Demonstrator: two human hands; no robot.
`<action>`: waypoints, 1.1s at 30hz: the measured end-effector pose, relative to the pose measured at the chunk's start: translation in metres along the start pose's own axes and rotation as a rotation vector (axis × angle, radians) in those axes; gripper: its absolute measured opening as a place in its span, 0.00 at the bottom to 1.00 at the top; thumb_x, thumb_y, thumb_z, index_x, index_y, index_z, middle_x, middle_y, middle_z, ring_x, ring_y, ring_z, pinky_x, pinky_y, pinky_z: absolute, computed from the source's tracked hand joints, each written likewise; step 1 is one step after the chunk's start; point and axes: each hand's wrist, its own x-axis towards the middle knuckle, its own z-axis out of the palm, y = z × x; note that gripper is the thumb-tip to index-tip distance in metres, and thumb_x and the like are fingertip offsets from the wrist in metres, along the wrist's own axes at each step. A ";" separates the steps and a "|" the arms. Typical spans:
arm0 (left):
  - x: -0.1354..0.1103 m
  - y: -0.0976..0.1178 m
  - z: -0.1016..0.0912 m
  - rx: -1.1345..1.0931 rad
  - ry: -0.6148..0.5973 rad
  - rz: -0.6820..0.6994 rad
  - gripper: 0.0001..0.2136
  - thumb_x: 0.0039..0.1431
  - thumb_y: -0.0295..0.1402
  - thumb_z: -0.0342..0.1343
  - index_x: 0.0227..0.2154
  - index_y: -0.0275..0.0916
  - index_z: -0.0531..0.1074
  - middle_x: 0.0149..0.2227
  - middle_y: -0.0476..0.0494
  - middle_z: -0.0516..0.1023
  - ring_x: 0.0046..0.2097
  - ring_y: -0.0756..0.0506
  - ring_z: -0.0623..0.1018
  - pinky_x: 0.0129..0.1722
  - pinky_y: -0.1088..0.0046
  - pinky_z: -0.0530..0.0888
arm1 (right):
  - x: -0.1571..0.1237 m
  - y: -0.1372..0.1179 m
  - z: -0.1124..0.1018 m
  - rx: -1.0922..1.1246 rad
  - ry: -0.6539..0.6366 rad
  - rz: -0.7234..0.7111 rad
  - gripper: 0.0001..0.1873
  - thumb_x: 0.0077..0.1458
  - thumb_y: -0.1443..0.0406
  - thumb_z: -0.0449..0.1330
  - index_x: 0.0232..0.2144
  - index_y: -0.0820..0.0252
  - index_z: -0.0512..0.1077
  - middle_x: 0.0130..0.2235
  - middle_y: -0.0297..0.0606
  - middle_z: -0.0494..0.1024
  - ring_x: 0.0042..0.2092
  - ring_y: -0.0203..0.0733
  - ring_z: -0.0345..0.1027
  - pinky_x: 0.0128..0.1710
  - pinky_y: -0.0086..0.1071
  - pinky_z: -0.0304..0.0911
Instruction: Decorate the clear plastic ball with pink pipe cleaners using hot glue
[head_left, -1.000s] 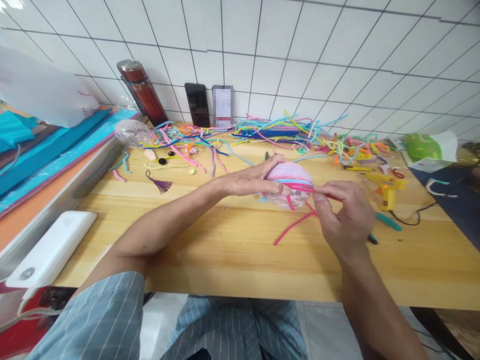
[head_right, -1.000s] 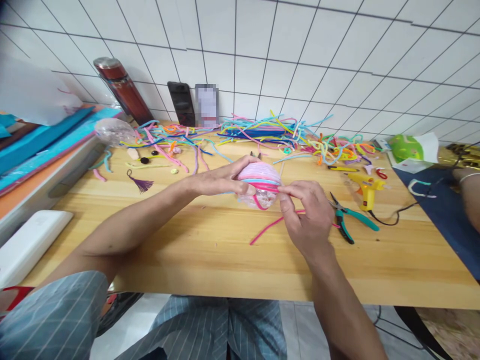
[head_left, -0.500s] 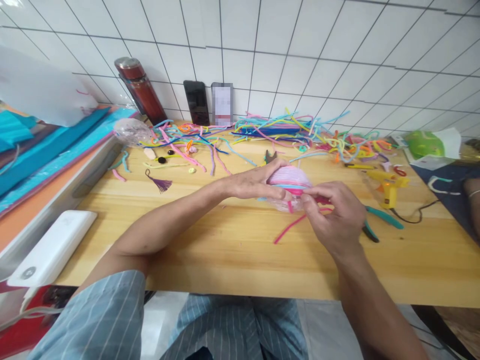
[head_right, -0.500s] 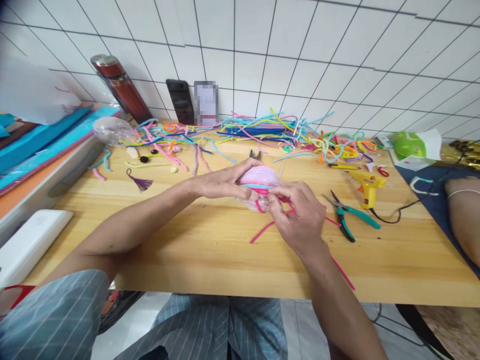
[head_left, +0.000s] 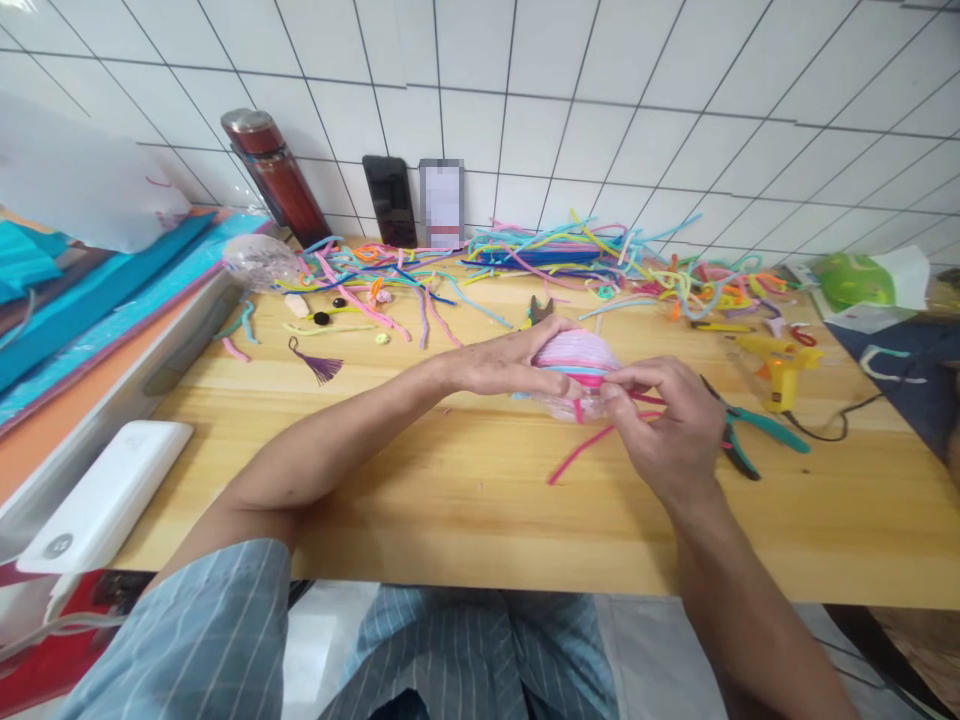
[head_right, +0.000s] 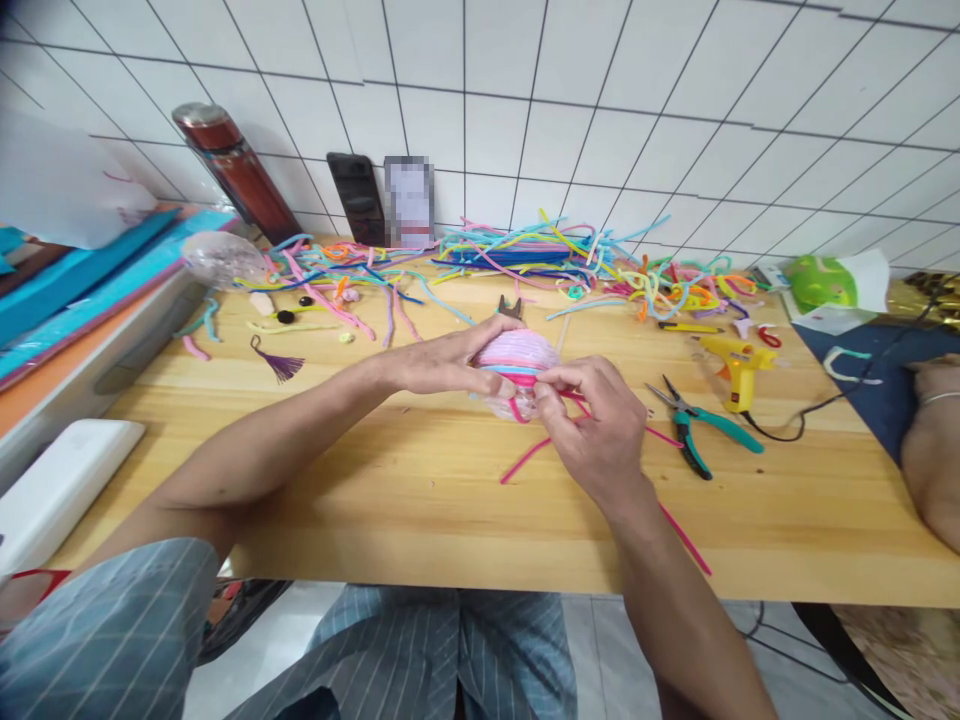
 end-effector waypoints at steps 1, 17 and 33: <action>0.000 -0.001 -0.001 -0.006 0.007 -0.009 0.42 0.61 0.61 0.73 0.67 0.40 0.69 0.62 0.34 0.80 0.60 0.32 0.82 0.56 0.59 0.80 | 0.000 0.001 -0.001 0.025 -0.003 0.023 0.06 0.68 0.68 0.69 0.40 0.48 0.82 0.36 0.33 0.86 0.36 0.43 0.80 0.40 0.40 0.76; 0.000 0.003 -0.011 -0.121 0.046 -0.051 0.45 0.58 0.58 0.74 0.72 0.39 0.70 0.70 0.31 0.76 0.72 0.27 0.76 0.69 0.53 0.77 | -0.009 0.022 -0.001 0.196 0.053 0.276 0.03 0.67 0.63 0.73 0.42 0.48 0.85 0.38 0.32 0.88 0.38 0.42 0.80 0.42 0.39 0.75; 0.000 -0.024 -0.007 -0.561 0.166 -0.040 0.45 0.47 0.48 0.77 0.70 0.43 0.76 0.66 0.34 0.86 0.73 0.27 0.81 0.72 0.54 0.76 | -0.001 0.018 0.007 0.463 0.019 0.578 0.12 0.57 0.56 0.76 0.36 0.51 0.77 0.31 0.30 0.82 0.30 0.38 0.74 0.30 0.32 0.70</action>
